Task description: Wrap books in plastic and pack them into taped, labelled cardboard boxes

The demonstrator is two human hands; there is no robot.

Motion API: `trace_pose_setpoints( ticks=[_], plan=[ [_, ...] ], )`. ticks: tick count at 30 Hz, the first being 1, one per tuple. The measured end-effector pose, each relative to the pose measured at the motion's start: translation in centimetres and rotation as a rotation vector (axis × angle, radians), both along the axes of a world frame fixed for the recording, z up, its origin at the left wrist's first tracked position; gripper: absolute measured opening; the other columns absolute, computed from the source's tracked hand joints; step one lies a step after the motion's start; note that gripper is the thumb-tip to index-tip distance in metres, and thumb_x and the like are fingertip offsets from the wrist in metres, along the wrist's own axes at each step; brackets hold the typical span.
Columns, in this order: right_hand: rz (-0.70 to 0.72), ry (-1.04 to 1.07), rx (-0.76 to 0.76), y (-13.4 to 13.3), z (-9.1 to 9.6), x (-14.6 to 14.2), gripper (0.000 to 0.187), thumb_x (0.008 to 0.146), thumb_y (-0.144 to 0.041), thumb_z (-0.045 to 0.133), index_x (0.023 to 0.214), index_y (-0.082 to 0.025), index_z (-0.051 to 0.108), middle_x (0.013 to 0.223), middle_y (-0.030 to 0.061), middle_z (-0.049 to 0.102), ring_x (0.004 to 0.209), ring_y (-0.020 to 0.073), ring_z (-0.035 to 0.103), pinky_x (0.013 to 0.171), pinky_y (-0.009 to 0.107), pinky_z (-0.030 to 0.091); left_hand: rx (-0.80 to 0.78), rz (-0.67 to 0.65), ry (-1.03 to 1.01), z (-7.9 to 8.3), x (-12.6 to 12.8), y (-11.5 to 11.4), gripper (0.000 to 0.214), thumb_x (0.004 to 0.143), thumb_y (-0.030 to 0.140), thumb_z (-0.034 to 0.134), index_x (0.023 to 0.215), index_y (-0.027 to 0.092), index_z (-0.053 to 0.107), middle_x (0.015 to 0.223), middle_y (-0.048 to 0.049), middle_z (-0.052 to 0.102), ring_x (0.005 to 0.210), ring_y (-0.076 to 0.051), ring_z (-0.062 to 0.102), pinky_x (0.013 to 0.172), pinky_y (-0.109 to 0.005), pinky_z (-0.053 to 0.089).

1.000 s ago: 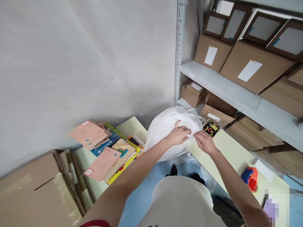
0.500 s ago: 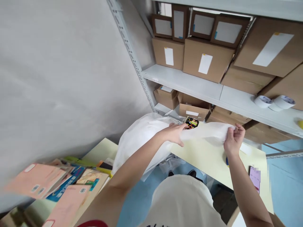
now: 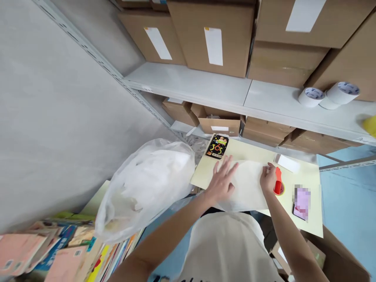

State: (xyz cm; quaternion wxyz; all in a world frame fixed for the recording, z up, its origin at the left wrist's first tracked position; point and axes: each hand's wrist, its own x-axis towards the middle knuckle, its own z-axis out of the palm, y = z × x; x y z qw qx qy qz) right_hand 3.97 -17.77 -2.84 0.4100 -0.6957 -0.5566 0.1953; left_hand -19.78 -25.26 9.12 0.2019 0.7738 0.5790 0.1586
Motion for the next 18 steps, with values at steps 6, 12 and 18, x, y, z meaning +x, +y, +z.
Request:
trace_pose_setpoints(
  ticks=[6, 12, 18],
  plan=[
    [0.053, -0.066, -0.056, 0.1, -5.4, 0.1, 0.034, 0.095, -0.04, 0.033, 0.11, -0.019, 0.055, 0.105, 0.0148, 0.066, 0.096, 0.0278, 0.065, 0.08, 0.044, 0.053, -0.231, -0.06, 0.068, -8.4, 3.6, 0.1, 0.075, 0.074, 0.022, 0.074, 0.144, 0.026, 0.049, 0.163, -0.0154, 0.027, 0.152, -0.037, 0.018, 0.12, -0.062, -0.002],
    [0.186, -0.273, -0.088, -2.9, -9.4, -0.1, 0.049, 0.093, -0.034, 0.04, 0.135, -0.01, 0.048, 0.138, 0.0279, 0.051, 0.133, 0.0365, 0.047, 0.102, 0.057, 0.043, -0.45, 0.03, 0.267, -16.5, 1.7, 0.4, 0.078, 0.08, 0.021, 0.068, 0.152, 0.017, 0.038, 0.164, -0.0225, 0.017, 0.152, -0.039, 0.012, 0.119, -0.063, 0.009],
    [0.63, -0.514, -0.387, -8.5, -11.5, -0.9, 0.067, 0.09, -0.029, 0.048, 0.153, -0.013, 0.03, 0.161, 0.0219, 0.029, 0.151, 0.0323, 0.023, 0.117, 0.055, 0.024, -0.591, 0.075, 0.339, -20.2, -0.2, -0.8, 0.097, 0.081, 0.05, 0.067, 0.159, 0.021, 0.018, 0.166, -0.0187, 0.001, 0.152, -0.042, -0.001, 0.117, -0.065, 0.009]
  ],
)
